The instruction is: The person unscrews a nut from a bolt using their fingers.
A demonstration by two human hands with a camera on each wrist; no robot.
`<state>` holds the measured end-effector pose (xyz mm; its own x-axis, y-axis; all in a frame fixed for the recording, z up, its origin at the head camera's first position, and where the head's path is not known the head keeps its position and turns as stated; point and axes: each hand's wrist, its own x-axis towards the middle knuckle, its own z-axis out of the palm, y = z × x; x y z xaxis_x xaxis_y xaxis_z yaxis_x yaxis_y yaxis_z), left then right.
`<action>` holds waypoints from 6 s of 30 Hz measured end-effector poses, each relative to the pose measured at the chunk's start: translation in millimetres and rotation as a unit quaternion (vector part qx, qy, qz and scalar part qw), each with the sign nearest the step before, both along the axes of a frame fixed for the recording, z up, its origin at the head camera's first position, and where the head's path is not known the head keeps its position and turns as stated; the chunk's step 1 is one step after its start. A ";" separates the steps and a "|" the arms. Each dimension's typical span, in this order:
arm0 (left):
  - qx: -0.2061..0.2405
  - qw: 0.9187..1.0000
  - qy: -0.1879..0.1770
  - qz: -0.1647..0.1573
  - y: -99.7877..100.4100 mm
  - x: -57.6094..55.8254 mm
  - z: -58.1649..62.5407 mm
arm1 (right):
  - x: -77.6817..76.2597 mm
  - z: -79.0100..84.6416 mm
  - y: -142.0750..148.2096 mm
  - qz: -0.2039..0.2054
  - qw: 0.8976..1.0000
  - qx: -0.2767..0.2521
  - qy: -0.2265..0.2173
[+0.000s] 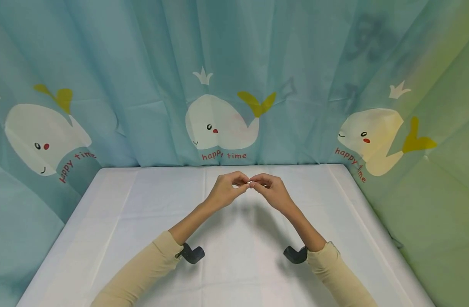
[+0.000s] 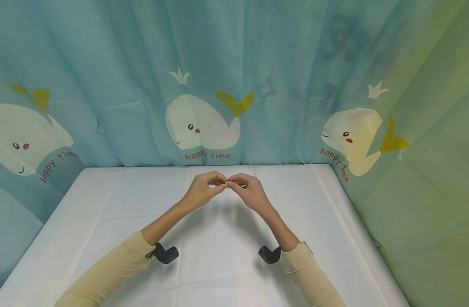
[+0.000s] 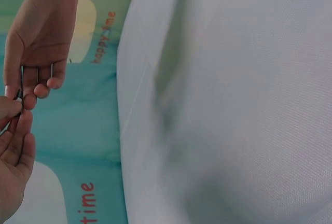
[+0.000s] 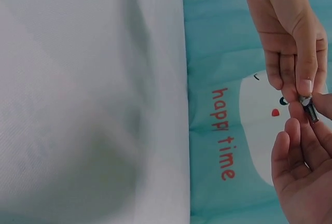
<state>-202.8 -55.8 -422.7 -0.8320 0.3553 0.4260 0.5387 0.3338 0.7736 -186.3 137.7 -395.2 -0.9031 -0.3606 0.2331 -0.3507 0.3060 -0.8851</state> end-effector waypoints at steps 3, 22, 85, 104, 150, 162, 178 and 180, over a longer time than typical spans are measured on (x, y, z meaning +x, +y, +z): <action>0.003 1.000 -0.001 -0.001 -0.4 -0.4 -1.0 | -1.8 -1.1 0.7 0.007 1.000 -0.013 -0.009; 0.000 1.000 -0.009 -0.002 -4.2 1.4 -4.2 | -5.1 -7.1 0.6 0.023 0.998 -0.039 -0.037; 0.010 1.000 0.010 0.018 -2.8 0.9 -6.8 | -22.3 -43.0 -0.2 -0.030 0.996 -0.059 -0.054; 0.004 1.000 0.004 0.011 -2.4 1.8 -7.4 | -21.7 -45.9 3.0 -0.009 0.997 -0.071 -0.038; 0.004 1.000 0.004 0.025 -3.9 -0.7 -10.3 | -4.8 -19.2 -8.7 -0.001 0.994 -0.102 -0.029; 0.009 1.000 0.011 0.026 -3.0 -1.2 -9.0 | -6.4 -18.0 -5.2 -0.016 0.995 -0.083 -0.053; 0.002 1.000 0.004 0.027 -1.9 -0.7 -8.0 | -3.5 -13.7 -4.3 -0.007 0.995 -0.086 -0.039; 0.001 1.000 0.001 0.028 -1.7 -0.2 -7.6 | -3.1 -13.3 -4.4 -0.006 0.996 -0.083 -0.039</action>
